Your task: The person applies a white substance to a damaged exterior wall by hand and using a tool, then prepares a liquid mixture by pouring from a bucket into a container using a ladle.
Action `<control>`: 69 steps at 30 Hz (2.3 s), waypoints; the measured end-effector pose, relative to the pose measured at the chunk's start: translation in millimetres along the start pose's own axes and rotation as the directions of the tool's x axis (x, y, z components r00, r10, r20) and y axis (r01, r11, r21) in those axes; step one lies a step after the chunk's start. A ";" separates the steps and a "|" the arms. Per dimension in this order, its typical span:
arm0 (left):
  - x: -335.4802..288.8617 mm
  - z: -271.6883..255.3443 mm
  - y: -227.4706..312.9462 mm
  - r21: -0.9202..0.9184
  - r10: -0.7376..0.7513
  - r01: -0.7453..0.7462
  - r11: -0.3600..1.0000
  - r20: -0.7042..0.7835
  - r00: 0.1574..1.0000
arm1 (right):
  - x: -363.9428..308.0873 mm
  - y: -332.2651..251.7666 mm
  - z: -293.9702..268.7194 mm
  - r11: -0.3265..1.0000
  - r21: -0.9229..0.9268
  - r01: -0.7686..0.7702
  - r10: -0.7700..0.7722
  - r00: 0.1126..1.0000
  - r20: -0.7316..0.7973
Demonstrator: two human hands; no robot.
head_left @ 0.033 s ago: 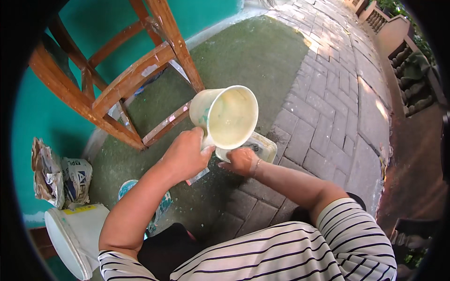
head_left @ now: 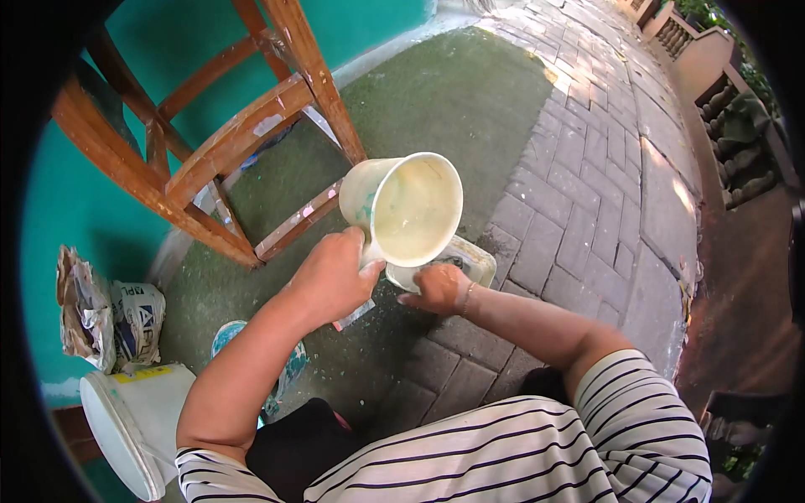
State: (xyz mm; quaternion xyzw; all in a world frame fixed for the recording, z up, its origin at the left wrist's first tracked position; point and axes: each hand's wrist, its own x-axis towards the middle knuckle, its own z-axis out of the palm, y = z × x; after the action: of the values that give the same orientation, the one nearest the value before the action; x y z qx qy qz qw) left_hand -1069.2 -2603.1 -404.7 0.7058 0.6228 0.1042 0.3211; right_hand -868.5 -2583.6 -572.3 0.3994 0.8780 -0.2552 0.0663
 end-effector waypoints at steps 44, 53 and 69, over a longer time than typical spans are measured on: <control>-7.3 -8.3 17.8 -0.117 -0.035 0.048 0.992 0.110 0.993 | -5.9 54.7 19.1 0.973 -0.228 -0.034 0.092 0.963 0.252; -0.7 -3.8 17.1 -0.100 0.013 -0.004 0.995 0.081 0.997 | 26.5 68.4 65.1 0.991 -0.127 -0.049 0.017 0.971 -0.240; -2.8 20.4 13.4 0.162 0.167 -0.166 0.973 0.007 0.986 | 31.1 81.7 32.7 0.940 0.330 -0.088 0.138 0.982 -0.131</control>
State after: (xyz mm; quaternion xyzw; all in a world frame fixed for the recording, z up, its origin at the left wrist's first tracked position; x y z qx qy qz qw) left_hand -1047.7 -2612.5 -411.9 0.7790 0.5689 0.0819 0.2507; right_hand -832.2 -2534.2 -642.8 0.4731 0.8024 -0.3600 -0.0526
